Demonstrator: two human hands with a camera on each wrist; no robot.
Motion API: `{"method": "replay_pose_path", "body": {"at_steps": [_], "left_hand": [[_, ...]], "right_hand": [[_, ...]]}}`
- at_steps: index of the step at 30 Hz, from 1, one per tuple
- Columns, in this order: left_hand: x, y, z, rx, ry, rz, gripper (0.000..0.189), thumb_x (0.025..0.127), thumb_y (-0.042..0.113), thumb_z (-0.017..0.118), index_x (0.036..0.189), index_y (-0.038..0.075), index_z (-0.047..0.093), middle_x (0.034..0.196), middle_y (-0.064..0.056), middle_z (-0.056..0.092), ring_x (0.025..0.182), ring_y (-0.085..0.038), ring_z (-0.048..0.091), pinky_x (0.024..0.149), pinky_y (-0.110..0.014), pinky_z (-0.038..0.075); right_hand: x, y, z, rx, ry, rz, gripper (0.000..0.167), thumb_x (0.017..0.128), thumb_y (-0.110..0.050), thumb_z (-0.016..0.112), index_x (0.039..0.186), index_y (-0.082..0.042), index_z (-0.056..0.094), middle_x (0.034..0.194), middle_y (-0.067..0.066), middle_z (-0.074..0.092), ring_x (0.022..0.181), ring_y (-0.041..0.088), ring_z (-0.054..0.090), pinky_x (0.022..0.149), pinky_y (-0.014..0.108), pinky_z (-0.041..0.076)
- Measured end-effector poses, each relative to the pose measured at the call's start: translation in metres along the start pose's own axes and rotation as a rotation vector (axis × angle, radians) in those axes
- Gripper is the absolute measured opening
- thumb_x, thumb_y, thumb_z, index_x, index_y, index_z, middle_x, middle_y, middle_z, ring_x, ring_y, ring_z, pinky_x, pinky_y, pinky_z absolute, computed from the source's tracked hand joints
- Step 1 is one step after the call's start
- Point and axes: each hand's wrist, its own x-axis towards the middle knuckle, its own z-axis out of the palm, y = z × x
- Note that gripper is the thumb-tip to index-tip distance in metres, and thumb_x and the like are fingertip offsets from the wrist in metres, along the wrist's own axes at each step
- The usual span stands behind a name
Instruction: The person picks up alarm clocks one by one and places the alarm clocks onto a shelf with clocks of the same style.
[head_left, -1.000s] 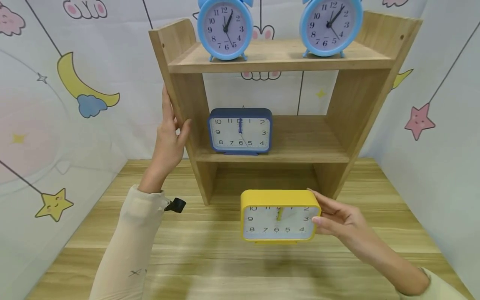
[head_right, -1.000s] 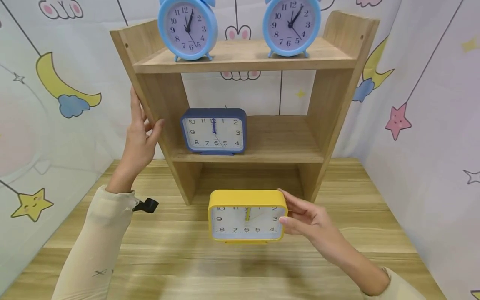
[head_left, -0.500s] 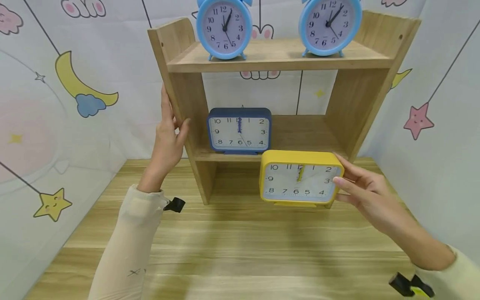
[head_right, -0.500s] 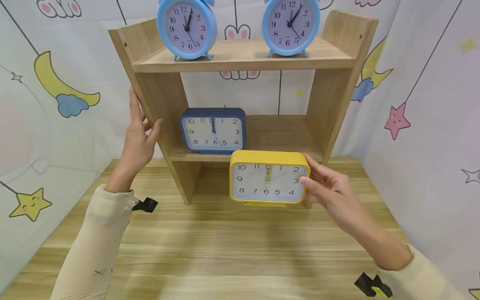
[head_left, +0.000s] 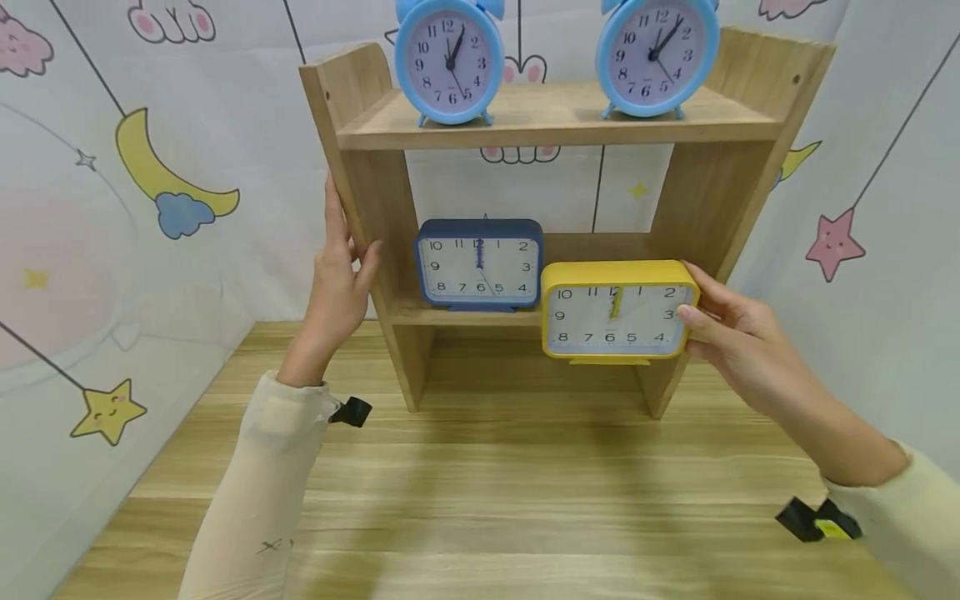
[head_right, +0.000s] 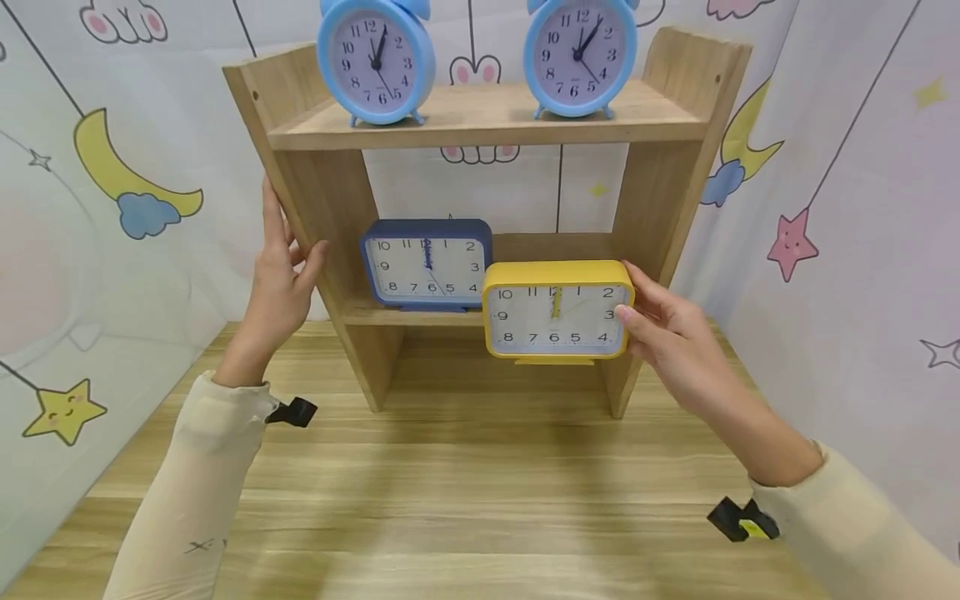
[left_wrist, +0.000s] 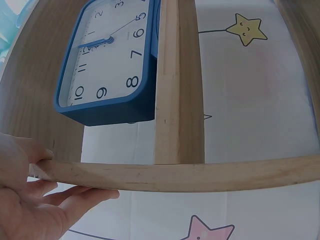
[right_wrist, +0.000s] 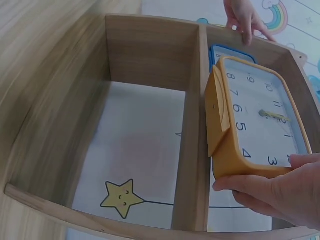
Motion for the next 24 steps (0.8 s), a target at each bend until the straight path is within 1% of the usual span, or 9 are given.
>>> {"method": "replay_pose_path", "body": {"at_steps": [3, 8, 12, 14, 16, 18, 19, 21, 24], "left_hand": [[0.000, 0.000, -0.001, 0.006, 0.001, -0.006, 0.083, 0.103, 0.000, 0.048, 0.161, 0.022, -0.007, 0.164, 0.002, 0.019, 0.134, -0.031, 0.045, 0.098, -0.058, 0.046], [0.000, -0.001, -0.001, 0.014, 0.000, -0.003, 0.083, 0.103, 0.000, 0.048, 0.161, 0.022, -0.007, 0.164, 0.001, 0.019, 0.134, -0.032, 0.045, 0.098, -0.058, 0.046], [0.000, -0.001, 0.000, 0.014, 0.000, -0.004, 0.083, 0.103, 0.000, 0.048, 0.161, 0.021, -0.007, 0.164, 0.001, 0.019, 0.134, -0.033, 0.045, 0.098, -0.059, 0.046], [0.000, 0.000, 0.000, 0.011, 0.000, -0.002, 0.083, 0.103, 0.000, 0.048, 0.161, 0.021, -0.007, 0.164, 0.002, 0.018, 0.134, -0.033, 0.045, 0.098, -0.059, 0.046], [0.000, -0.001, 0.000, 0.010, -0.001, 0.001, 0.083, 0.103, 0.000, 0.048, 0.161, 0.021, -0.007, 0.164, 0.002, 0.018, 0.134, -0.032, 0.045, 0.098, -0.059, 0.045], [0.000, -0.001, 0.000, 0.008, -0.002, 0.002, 0.083, 0.102, 0.000, 0.048, 0.161, 0.021, -0.007, 0.164, 0.002, 0.018, 0.135, -0.032, 0.044, 0.098, -0.059, 0.045], [0.000, -0.001, 0.000, 0.006, -0.003, 0.001, 0.083, 0.103, 0.000, 0.048, 0.161, 0.021, -0.007, 0.164, 0.002, 0.018, 0.135, -0.032, 0.044, 0.099, -0.059, 0.045], [0.000, -0.001, 0.000, 0.003, -0.002, -0.001, 0.083, 0.103, 0.000, 0.048, 0.161, 0.022, -0.007, 0.164, 0.002, 0.018, 0.135, -0.032, 0.044, 0.098, -0.059, 0.045], [0.000, -0.001, 0.000, -0.001, -0.001, 0.002, 0.083, 0.103, 0.000, 0.048, 0.161, 0.022, -0.007, 0.164, 0.002, 0.019, 0.135, -0.031, 0.043, 0.099, -0.058, 0.045]], "right_hand": [[0.006, -0.001, 0.000, -0.011, 0.017, 0.019, 0.064, 0.105, -0.010, 0.051, 0.160, -0.007, 0.017, 0.133, 0.012, 0.048, 0.112, 0.019, 0.053, 0.082, 0.022, 0.054], [0.012, -0.001, -0.001, 0.008, 0.052, 0.039, 0.066, 0.104, -0.014, 0.052, 0.160, -0.008, 0.017, 0.137, 0.014, 0.044, 0.114, 0.020, 0.050, 0.083, 0.022, 0.054], [0.016, -0.003, -0.002, 0.014, 0.069, 0.049, 0.067, 0.104, -0.016, 0.053, 0.160, -0.009, 0.018, 0.134, 0.012, 0.045, 0.106, 0.021, 0.047, 0.070, 0.017, 0.047], [0.018, -0.005, -0.002, 0.012, 0.077, 0.052, 0.066, 0.104, -0.016, 0.053, 0.160, -0.009, 0.019, 0.131, 0.011, 0.046, 0.102, 0.021, 0.045, 0.063, 0.019, 0.040], [0.020, -0.006, -0.001, 0.008, 0.091, 0.060, 0.065, 0.104, -0.017, 0.053, 0.160, -0.010, 0.020, 0.130, 0.011, 0.047, 0.099, 0.021, 0.045, 0.060, 0.021, 0.036], [0.022, -0.008, 0.000, -0.001, 0.109, 0.073, 0.065, 0.104, -0.019, 0.053, 0.160, -0.012, 0.021, 0.133, 0.012, 0.045, 0.102, 0.021, 0.045, 0.062, 0.021, 0.037], [0.023, -0.009, 0.000, -0.004, 0.113, 0.079, 0.065, 0.104, -0.020, 0.052, 0.160, -0.013, 0.021, 0.137, 0.014, 0.044, 0.106, 0.022, 0.045, 0.064, 0.019, 0.040], [0.025, -0.009, 0.000, -0.002, 0.115, 0.090, 0.066, 0.104, -0.020, 0.051, 0.161, -0.013, 0.018, 0.145, 0.018, 0.037, 0.117, 0.025, 0.043, 0.073, 0.015, 0.045], [0.029, -0.008, -0.001, 0.034, 0.109, 0.091, 0.068, 0.105, -0.018, 0.050, 0.161, -0.012, 0.012, 0.154, 0.023, 0.026, 0.133, 0.031, 0.034, 0.086, 0.018, 0.050]]}}
